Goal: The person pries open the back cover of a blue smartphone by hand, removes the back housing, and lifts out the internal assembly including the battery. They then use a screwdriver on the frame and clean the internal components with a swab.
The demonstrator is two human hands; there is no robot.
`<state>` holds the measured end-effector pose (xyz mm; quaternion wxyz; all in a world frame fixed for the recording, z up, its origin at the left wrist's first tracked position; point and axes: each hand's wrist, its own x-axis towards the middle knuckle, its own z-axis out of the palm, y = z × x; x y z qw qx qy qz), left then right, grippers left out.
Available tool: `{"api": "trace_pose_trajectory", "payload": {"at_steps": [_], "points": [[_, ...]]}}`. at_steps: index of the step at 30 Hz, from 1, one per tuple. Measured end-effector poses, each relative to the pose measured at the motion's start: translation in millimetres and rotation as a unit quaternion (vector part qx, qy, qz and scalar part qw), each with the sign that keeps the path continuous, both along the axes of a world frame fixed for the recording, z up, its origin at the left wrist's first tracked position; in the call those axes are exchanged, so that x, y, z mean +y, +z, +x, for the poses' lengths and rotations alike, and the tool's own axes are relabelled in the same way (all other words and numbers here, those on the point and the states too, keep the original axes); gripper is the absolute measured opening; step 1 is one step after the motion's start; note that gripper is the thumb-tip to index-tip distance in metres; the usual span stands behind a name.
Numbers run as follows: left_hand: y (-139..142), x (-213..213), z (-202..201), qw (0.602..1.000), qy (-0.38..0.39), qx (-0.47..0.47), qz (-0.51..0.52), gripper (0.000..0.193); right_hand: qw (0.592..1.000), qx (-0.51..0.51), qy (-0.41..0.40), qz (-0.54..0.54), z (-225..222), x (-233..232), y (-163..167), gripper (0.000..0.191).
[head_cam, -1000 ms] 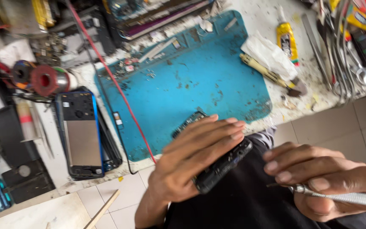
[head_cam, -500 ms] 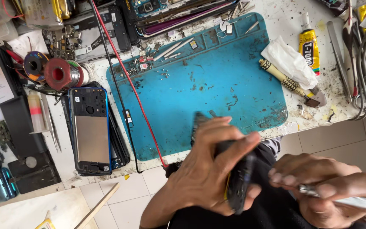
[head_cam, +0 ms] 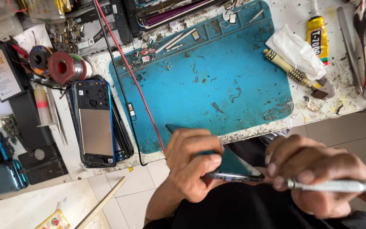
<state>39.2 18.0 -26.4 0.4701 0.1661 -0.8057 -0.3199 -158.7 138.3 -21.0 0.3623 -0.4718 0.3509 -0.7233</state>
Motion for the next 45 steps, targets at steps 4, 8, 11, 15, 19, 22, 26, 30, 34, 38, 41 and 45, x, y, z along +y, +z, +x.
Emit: {"api": "trace_pose_trajectory", "payload": {"at_steps": [4,8,11,15,19,22,26,30,34,38,41,45], "points": [[6.9,-3.5,2.3,1.0,-0.005,0.014,-0.018,0.033,0.993,-0.02,-0.065,0.098,8.0,24.5,-13.6,0.021],[21.5,-8.4,-3.7,0.998,-0.037,0.049,-0.013,0.027,0.998,-0.01,-0.013,0.067,-1.3,26.3,-14.9,0.021],[34.5,-14.7,-0.8,0.995,-0.091,0.013,-0.037,0.028,0.995,0.07,0.062,-0.02,-16.8,4.9,-2.4,0.023],[37.4,-17.8,-6.1,0.99,-0.113,-0.013,-0.077,0.024,0.976,0.144,0.142,-0.078,-27.0,-16.2,14.5,0.024],[32.6,-16.3,-14.7,0.993,-0.092,0.013,-0.073,0.023,0.992,0.112,-0.001,-0.065,-2.6,-7.2,4.7,0.022],[36.1,-14.6,-5.4,0.992,-0.114,-0.034,-0.039,0.023,0.993,0.096,-0.042,-0.047,4.7,4.7,-4.1,0.02],[33.2,-10.7,0.8,0.991,-0.12,-0.053,-0.023,0.022,0.993,0.097,-0.045,-0.052,2.3,6.1,-3.6,0.021],[29.7,-6.3,-1.8,0.994,-0.1,-0.045,-0.02,0.02,0.991,0.11,-0.021,-0.071,-2.0,-3.7,4.2,0.018],[31.5,-6.1,-2.1,0.992,-0.113,-0.05,-0.022,0.021,0.989,0.119,-0.042,-0.078,2.1,-13.8,15.4,0.019],[35.1,-6.0,-1.9,0.991,-0.119,-0.056,-0.027,0.022,0.986,0.164,-0.028,0.022,0.2,-6.7,41.8,0.02],[36.3,-5.2,-4.3,0.992,-0.11,-0.049,-0.028,0.023,0.983,0.178,0.008,0.041,-6.7,-2.1,43.0,0.017],[34.1,-9.2,-4.2,0.991,-0.126,-0.024,-0.035,0.025,0.99,0.132,0.022,-0.052,-12.3,-1.6,18.6,0.015]]}}
